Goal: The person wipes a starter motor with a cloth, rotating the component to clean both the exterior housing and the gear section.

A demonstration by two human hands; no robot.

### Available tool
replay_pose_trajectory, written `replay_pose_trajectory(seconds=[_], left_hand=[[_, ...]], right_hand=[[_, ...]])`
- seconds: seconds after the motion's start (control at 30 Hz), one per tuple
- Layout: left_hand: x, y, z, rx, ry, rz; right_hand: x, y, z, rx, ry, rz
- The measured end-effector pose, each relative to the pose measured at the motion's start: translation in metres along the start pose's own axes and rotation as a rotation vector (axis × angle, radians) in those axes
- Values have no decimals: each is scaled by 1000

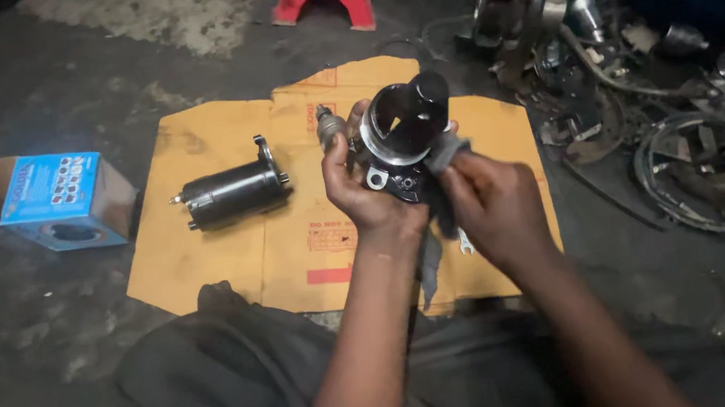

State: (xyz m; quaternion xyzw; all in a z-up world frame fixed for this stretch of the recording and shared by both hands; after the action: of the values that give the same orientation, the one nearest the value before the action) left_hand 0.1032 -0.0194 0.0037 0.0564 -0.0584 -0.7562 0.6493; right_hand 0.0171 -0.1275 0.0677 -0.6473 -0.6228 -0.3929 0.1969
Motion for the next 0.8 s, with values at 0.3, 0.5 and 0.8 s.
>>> replay_pose_trajectory(seconds=[0.3,0.5,0.8], left_hand=[[-5,3,5,-27,-21,7],[-22,10,-17,-7,116,171],[-46,0,-27,-30,199,357]], right_hand=[[-20,-14,19,158,179,-47],[28,-33,41,156,-453,-77],[-14,-57,77,478,611,569]])
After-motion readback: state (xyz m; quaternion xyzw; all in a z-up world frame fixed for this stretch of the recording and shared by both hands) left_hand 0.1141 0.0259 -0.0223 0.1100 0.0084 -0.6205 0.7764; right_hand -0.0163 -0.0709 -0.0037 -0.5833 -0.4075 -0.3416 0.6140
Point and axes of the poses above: each hand's wrist, its own y-axis towards the middle knuckle, its own z-axis out of the palm, x = y × z, the point moved 10 cm from there along y, towards the middle knuckle, and after that the axes turned 4 degrees about x, right-handed, at the moved point
